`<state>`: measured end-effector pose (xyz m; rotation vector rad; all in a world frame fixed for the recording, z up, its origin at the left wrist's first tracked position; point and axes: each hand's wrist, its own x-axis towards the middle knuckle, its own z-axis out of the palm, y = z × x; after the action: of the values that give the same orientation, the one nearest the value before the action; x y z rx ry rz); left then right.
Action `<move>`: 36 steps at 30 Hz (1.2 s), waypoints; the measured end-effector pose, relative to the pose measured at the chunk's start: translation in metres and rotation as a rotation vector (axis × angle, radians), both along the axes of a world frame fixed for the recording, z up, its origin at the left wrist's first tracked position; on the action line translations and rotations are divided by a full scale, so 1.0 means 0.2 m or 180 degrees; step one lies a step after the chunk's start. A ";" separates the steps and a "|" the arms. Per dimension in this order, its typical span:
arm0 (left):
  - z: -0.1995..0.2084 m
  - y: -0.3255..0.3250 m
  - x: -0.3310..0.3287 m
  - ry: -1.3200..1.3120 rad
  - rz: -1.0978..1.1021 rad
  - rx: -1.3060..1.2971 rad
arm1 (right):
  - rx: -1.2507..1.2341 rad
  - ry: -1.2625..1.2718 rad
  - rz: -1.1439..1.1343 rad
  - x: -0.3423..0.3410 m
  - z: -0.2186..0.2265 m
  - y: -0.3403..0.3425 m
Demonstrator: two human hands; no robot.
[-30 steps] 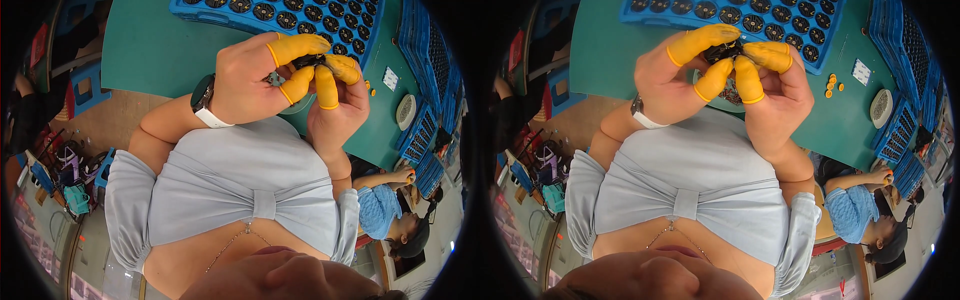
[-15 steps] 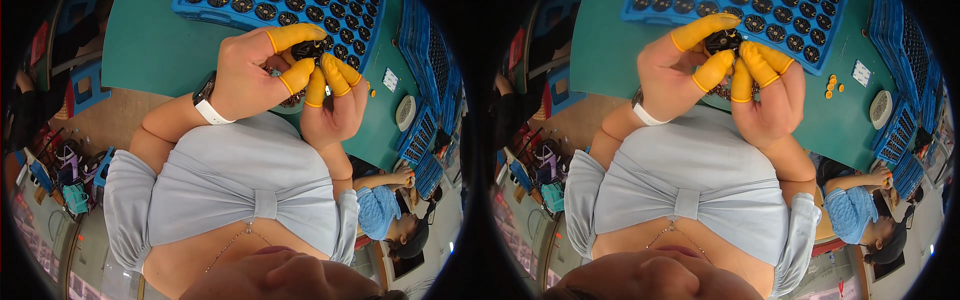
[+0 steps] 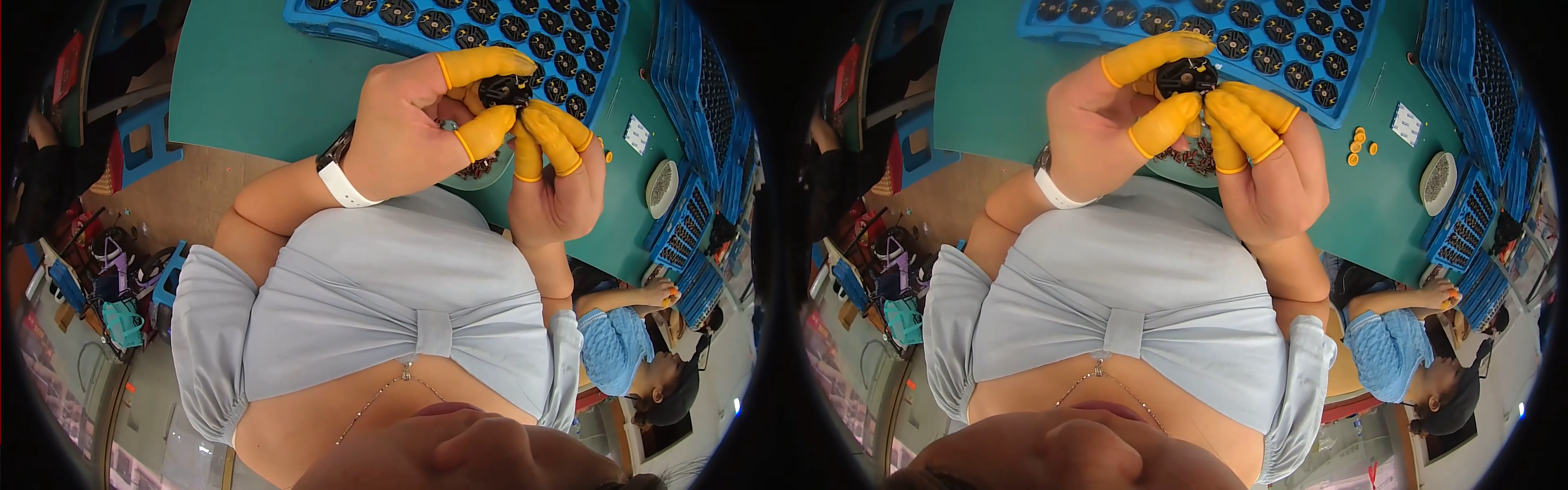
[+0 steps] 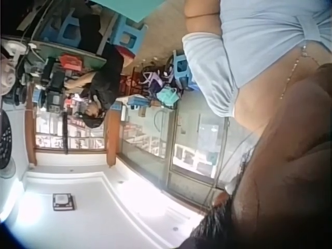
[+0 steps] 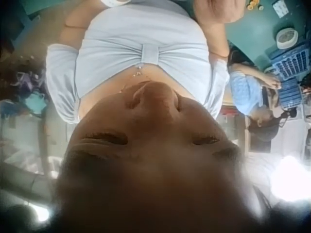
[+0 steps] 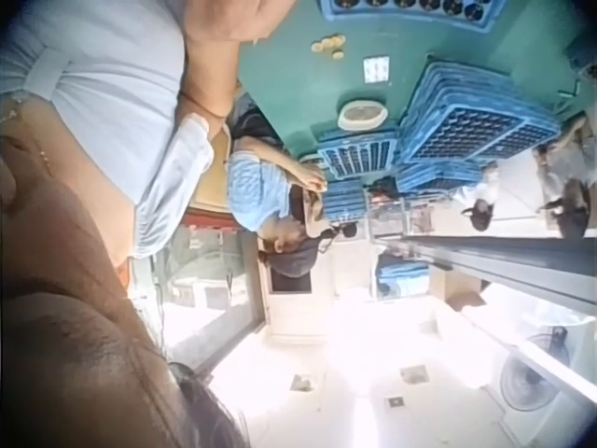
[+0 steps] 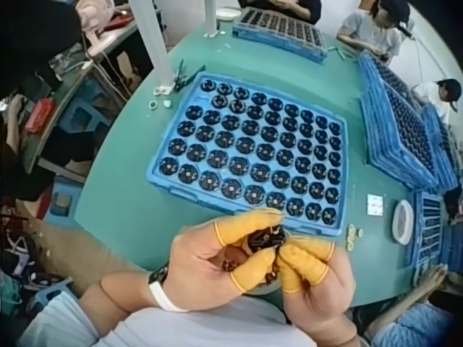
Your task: The person assembles small electronic components by hand at a manual assembly station, taking small parts from a plastic tray.
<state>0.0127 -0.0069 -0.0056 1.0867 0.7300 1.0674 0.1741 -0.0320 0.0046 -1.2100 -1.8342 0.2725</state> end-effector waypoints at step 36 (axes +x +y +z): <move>-0.14 0.06 -0.14 -0.0093 -0.0551 -0.1092 | -0.2089 -0.1442 0.0721 0.03 -0.27 -0.05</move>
<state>-0.0144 0.0042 -0.0339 0.8210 0.7495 0.7750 0.1807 -0.0423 -0.0502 -1.5947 -2.3811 0.8342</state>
